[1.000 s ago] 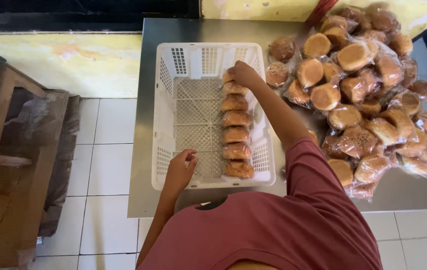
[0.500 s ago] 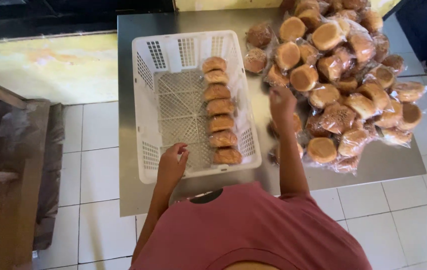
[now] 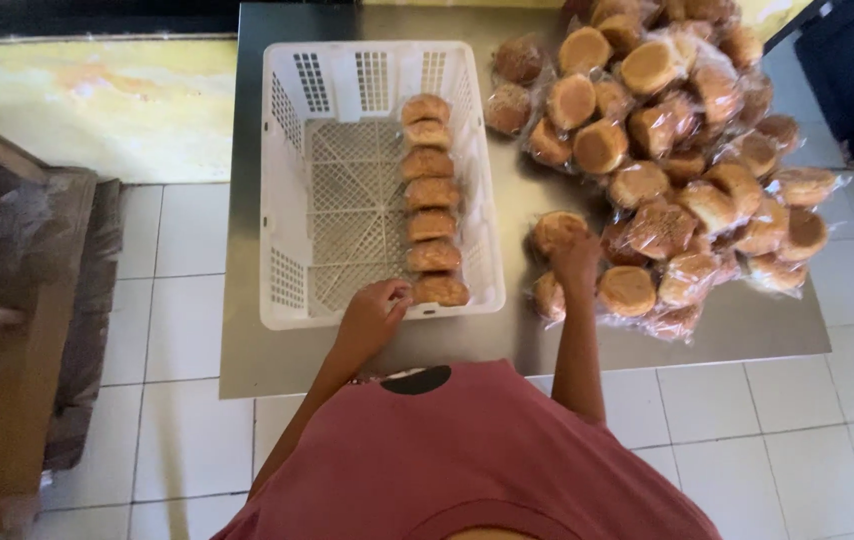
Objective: The person organizes individually wrapped sesame seed buns by picking them up from a pile and arranging them into rows inside a plastic crate.
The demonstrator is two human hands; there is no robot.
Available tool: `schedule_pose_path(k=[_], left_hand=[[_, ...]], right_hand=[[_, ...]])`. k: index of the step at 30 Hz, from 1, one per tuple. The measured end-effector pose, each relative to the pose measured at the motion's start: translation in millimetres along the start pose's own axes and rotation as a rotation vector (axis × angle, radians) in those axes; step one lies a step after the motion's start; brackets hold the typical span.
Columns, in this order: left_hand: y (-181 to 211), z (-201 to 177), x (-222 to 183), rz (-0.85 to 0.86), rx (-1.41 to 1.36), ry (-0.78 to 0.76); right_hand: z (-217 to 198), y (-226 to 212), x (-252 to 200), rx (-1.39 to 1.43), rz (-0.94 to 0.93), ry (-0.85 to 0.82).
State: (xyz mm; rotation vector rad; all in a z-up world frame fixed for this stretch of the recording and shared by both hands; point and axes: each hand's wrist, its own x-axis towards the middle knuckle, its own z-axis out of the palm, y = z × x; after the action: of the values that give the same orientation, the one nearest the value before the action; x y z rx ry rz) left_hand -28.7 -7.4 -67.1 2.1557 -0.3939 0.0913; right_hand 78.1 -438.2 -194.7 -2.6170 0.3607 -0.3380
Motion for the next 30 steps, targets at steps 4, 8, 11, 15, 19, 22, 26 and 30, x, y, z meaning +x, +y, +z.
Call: schedule_pose_path(k=[4, 8, 11, 15, 19, 22, 26, 30], left_hand=[[14.5, -6.6, 0.2, -0.130, -0.118, 0.004], [16.9, -7.3, 4.5, -0.186, -0.048, 0.016], [23.6, -5.0, 5.7, -0.197, -0.059, 0.035], [24.3, 8.7, 9.1, -0.157, -0.100, 0.063], [30.6, 25.9, 19.7, -0.153, -0.119, 0.111], [34.2, 39.0, 30.0, -0.080, -0.078, 0.133], [52.8, 51.8, 49.7, -0.014, -0.120, 0.201], [72.1, 65.6, 66.5, -0.137, -0.349, 0.225]], right_hand=[[1.6, -20.5, 7.7, -0.089, -0.131, 0.020], [1.7, -42.5, 11.0, -0.120, 0.045, -0.004], [-3.2, -51.3, 17.0, -0.044, 0.164, -0.079], [-18.6, -63.0, 21.4, -0.042, 0.124, -0.185], [4.2, -30.8, 47.4, 0.550, 0.059, -0.109], [-6.3, -30.8, 47.6, 1.182, 0.248, -0.341], [-17.7, -29.3, 42.2, 1.960, 0.111, -0.515], [-102.8, -129.4, 12.2, 2.197, 0.090, -0.667]])
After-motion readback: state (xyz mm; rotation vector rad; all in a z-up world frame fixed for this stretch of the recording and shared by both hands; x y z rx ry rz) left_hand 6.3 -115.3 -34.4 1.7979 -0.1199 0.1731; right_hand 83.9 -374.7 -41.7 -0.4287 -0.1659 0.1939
